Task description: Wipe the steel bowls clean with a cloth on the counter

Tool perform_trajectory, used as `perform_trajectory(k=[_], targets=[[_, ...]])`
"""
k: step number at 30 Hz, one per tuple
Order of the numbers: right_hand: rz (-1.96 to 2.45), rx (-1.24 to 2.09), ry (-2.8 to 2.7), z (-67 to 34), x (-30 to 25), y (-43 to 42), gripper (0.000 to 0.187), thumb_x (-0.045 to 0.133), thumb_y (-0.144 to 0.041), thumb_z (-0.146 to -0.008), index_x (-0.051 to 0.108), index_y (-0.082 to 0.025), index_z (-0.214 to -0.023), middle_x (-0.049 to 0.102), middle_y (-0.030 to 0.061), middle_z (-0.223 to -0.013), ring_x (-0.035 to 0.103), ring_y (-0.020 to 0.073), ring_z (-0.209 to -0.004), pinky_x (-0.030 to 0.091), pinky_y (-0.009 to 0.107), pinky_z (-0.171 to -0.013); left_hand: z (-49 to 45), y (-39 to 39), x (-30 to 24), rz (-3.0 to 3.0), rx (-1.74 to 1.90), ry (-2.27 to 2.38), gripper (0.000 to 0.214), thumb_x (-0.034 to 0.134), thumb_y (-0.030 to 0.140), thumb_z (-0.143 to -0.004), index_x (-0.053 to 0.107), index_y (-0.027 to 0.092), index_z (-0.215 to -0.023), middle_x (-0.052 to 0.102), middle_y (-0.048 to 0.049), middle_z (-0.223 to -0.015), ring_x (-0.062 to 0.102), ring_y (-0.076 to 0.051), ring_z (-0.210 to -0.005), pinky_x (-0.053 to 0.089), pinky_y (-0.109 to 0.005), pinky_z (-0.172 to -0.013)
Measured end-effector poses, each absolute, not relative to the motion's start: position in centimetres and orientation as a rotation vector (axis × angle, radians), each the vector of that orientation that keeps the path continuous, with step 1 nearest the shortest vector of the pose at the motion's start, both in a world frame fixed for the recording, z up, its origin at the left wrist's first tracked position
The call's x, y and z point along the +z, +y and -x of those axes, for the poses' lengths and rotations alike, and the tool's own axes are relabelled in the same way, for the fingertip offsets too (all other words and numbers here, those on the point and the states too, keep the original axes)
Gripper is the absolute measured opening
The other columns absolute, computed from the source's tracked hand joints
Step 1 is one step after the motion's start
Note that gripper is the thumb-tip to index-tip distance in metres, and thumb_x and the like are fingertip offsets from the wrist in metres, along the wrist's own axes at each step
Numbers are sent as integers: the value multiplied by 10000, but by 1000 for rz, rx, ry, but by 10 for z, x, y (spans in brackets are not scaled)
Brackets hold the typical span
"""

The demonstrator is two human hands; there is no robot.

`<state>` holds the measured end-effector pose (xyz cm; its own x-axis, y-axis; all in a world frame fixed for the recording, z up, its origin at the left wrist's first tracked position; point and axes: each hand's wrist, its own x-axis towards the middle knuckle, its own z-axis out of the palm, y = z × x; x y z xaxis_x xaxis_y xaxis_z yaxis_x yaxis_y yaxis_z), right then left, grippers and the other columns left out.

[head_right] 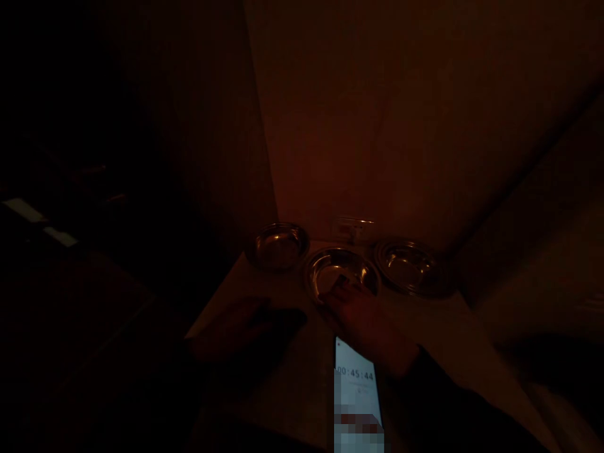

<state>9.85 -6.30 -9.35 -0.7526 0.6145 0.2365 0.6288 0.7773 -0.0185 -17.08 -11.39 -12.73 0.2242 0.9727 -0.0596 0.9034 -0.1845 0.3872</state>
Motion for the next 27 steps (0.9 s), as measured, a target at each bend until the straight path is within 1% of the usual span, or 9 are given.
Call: perform_trajectory(k=[3,8,11,14,15,16,19,24,27], targets=[[920,-111,-2673,-104,-93,-70,253,426,-210,-906,624,-177,-1060,675,117,-1036,618,268,-934,487,459,-789,173,-117,-121,-2108,298,1758,495,532,369,-818,546,134,-1253,613,-143,-1203,562,-277,-1095,426,-390,-939],[857,69,-2625,-98,-84,-85,276,401,-190,-907,619,-172,-1075,677,116,-1002,627,243,-900,511,423,-781,172,-120,-106,-2013,412,1682,257,533,291,-805,693,179,-974,675,-95,-1006,622,-229,-947,467,-346,-859],[879,338,-2524,-91,-82,-91,324,434,-239,-907,545,-195,-1209,626,113,-1164,597,230,-1033,494,404,-872,172,-122,-95,-1922,644,1433,235,555,311,-802,696,174,-932,683,-79,-991,630,-198,-933,470,-325,-877],[918,716,-2335,-83,-84,-93,537,528,-342,-864,383,-209,-1364,527,109,-1321,526,237,-1167,443,423,-968,170,-126,-81,-1761,836,1266,238,600,308,-773,694,183,-953,705,-59,-1009,631,-202,-975,457,-338,-928],[927,844,-2271,-80,-84,-92,553,542,-367,-851,392,-204,-1358,537,108,-1309,531,242,-1162,442,428,-968,168,-127,-77,-1717,876,1260,249,615,312,-762,696,186,-962,708,-55,-1023,629,-213,-989,454,-351,-938],[924,962,-2216,-77,-83,-91,509,538,-382,-848,448,-200,-1314,577,102,-1258,559,243,-1123,457,427,-948,166,-128,-73,-1678,919,1276,260,625,322,-754,698,184,-962,709,-56,-1032,630,-225,-994,454,-365,-941],[881,1145,-2098,-72,-76,-87,304,474,-362,-866,604,-201,-1090,674,64,-1037,629,226,-954,505,409,-855,157,-129,-67,-1587,1032,1340,292,655,341,-720,697,161,-946,718,-72,-1012,643,-251,-968,477,-391,-913],[984,911,-2016,-78,-55,-77,269,461,-348,-850,628,-202,-1001,674,63,-988,620,223,-921,494,403,-840,149,-123,-68,-1537,1088,1351,315,662,338,-722,678,157,-980,706,-84,-1046,638,-253,-996,483,-392,-912],[1015,895,-2017,-86,-39,-75,277,463,-350,-838,639,-209,-999,676,62,-993,627,220,-889,501,393,-814,148,-119,-71,-1475,1027,1313,400,674,353,-718,643,152,-1062,692,-102,-1070,630,-262,-1021,472,-414,-926]])
